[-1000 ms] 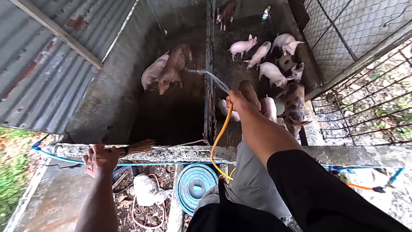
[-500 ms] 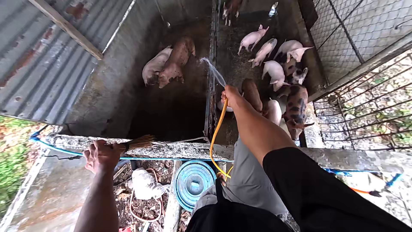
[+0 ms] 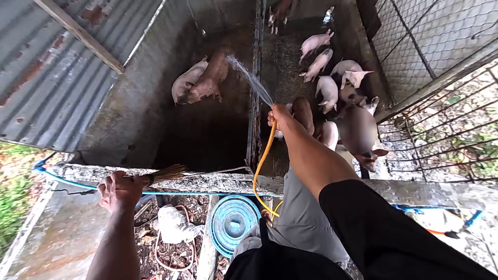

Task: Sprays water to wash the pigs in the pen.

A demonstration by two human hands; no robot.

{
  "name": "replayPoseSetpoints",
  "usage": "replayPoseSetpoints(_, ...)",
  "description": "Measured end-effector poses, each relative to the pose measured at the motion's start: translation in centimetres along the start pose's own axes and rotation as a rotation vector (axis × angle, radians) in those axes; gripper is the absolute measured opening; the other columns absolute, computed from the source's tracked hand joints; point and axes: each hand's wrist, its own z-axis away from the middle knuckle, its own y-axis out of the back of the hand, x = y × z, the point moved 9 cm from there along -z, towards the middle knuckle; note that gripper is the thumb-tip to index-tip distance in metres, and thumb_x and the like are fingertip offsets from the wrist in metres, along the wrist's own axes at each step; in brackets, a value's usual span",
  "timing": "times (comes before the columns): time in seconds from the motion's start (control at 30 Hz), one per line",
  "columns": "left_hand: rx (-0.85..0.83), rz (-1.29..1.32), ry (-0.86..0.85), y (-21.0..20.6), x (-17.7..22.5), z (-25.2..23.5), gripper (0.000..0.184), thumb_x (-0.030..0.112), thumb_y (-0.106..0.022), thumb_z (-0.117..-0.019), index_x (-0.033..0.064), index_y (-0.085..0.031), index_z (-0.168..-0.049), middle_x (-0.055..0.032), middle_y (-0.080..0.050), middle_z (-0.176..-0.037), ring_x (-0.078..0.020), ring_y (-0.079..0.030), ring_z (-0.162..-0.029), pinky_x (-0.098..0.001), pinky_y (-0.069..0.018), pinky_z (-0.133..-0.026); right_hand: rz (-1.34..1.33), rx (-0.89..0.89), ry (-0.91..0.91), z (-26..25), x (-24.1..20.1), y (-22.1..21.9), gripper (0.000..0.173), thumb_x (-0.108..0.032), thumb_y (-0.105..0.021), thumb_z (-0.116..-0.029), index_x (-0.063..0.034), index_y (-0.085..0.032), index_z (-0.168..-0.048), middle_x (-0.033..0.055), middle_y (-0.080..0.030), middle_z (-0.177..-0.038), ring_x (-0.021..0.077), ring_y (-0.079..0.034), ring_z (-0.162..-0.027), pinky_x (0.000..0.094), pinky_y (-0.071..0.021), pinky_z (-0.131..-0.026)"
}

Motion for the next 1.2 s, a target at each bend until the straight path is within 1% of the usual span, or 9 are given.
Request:
replayPoseSetpoints(0.1, 0.003, -0.006, -0.007, -0.1, 0.4, -0.2, 0.046, 0.037, -0.065, -0.0961, 0.0102, -0.059, -0.134, -0.0241, -0.055, -0.143, -0.0481, -0.045, -0.139, -0.0719, -0.0446, -0.095, 0.002, -0.011, 0.016, -0.2, -0.1, 0.0, 0.021, -0.028, -0.037, -0.1093, -0.016, -0.043, -0.094, -0.0036, -0.035, -0.065, 0.0082, -0.032, -0.044, 0.0235, -0.0318, -0.041)
replayPoseSetpoints(0.2, 0.004, 0.004, -0.03, 0.1, 1.0, 0.0, 0.048, 0.037, -0.066, -0.0955, 0.0101, -0.059, -0.135, -0.025, -0.054, -0.144, -0.0495, -0.044, -0.139, -0.0733, -0.0435, -0.095, 0.012, -0.029, 0.039, 0.0, -0.4, -0.1, 0.019, -0.027, -0.036, -0.1094, -0.0143, -0.044, -0.097, -0.0027, -0.037, -0.066, 0.0083, -0.033, -0.045, 0.0239, -0.0328, -0.041)
replayPoseSetpoints(0.5, 0.005, -0.013, -0.027, 0.1, 1.4, -0.5, 0.047, 0.038, -0.066, -0.0955, 0.0096, -0.06, -0.133, -0.0233, -0.055, -0.143, -0.0477, -0.045, -0.139, -0.0717, -0.0447, -0.095, 0.068, -0.084, 0.017, 0.2, -0.2, -1.2, 0.018, -0.026, -0.038, -0.1099, -0.0148, -0.045, -0.098, -0.0034, -0.037, -0.065, 0.0076, -0.032, -0.044, 0.0226, -0.0322, -0.04)
replayPoseSetpoints(0.6, 0.009, -0.008, -0.016, 0.3, 1.1, -0.6, 0.047, 0.038, -0.065, -0.0958, 0.0098, -0.061, -0.133, -0.0231, -0.056, -0.142, -0.0479, -0.046, -0.138, -0.0715, -0.0451, -0.095, 0.075, -0.084, 0.022, -0.1, -0.2, -1.3, 0.021, -0.028, -0.037, -0.1099, -0.0151, -0.045, -0.096, -0.0035, -0.036, -0.064, 0.0077, -0.033, -0.044, 0.0232, -0.0323, -0.041)
replayPoseSetpoints(0.7, 0.009, 0.018, 0.009, 0.2, 0.4, -0.9, 0.047, 0.039, -0.064, -0.0968, 0.0103, -0.06, -0.134, -0.0229, -0.055, -0.144, -0.0479, -0.045, -0.139, -0.0732, -0.0433, -0.096, 0.066, -0.071, 0.034, -0.3, -0.4, -1.3, 0.021, -0.028, -0.036, -0.1097, -0.0146, -0.044, -0.096, -0.0033, -0.036, -0.065, 0.0082, -0.033, -0.044, 0.024, -0.0329, -0.042)
replayPoseSetpoints(0.8, 0.018, 0.015, 0.033, 0.3, -0.4, -1.3, 0.047, 0.04, -0.064, -0.096, 0.0106, -0.06, -0.133, -0.0219, -0.056, -0.144, -0.0471, -0.046, -0.139, -0.0729, -0.0437, -0.096, 0.051, -0.044, 0.043, -0.3, -0.5, -1.3, 0.022, -0.027, -0.036, -0.1094, -0.0148, -0.045, -0.094, -0.0034, -0.036, -0.063, 0.0077, -0.032, -0.043, 0.0232, -0.0328, -0.041)
replayPoseSetpoints(0.93, 0.021, 0.021, 0.056, 0.4, -1.2, -1.5, 0.047, 0.039, -0.063, -0.0961, 0.0111, -0.06, -0.134, -0.0209, -0.055, -0.144, -0.0457, -0.044, -0.14, -0.0719, -0.0432, -0.097, 0.027, -0.031, 0.048, -0.4, -0.7, -1.2, 0.02, -0.028, -0.036, -0.1102, -0.0147, -0.045, -0.097, -0.0034, -0.036, -0.063, 0.008, -0.033, -0.043, 0.0236, -0.0338, -0.041)
replayPoseSetpoints(1.03, 0.031, 0.036, 0.071, 0.4, -1.6, -1.6, 0.048, 0.039, -0.064, -0.0955, 0.0108, -0.06, -0.134, -0.0215, -0.055, -0.144, -0.0461, -0.045, -0.14, -0.0725, -0.043, -0.098, 0.002, -0.021, 0.062, -0.7, -0.9, -1.1, 0.02, -0.027, -0.036, -0.1099, -0.0152, -0.044, -0.096, -0.0038, -0.035, -0.062, 0.008, -0.033, -0.043, 0.0236, -0.0338, -0.041)
replayPoseSetpoints(1.2, 0.018, 0.041, 0.078, 0.5, -2.0, -1.6, 0.049, 0.04, -0.063, -0.0962, 0.0109, -0.059, -0.135, -0.0231, -0.053, -0.145, -0.0476, -0.045, -0.139, -0.0726, -0.0432, -0.097, 0.004, -0.029, 0.076, -0.1, -1.4, -1.1, 0.02, -0.027, -0.035, -0.1107, -0.0141, -0.045, -0.1, -0.0035, -0.035, -0.063, 0.0077, -0.034, -0.043, 0.0233, -0.0337, -0.041)
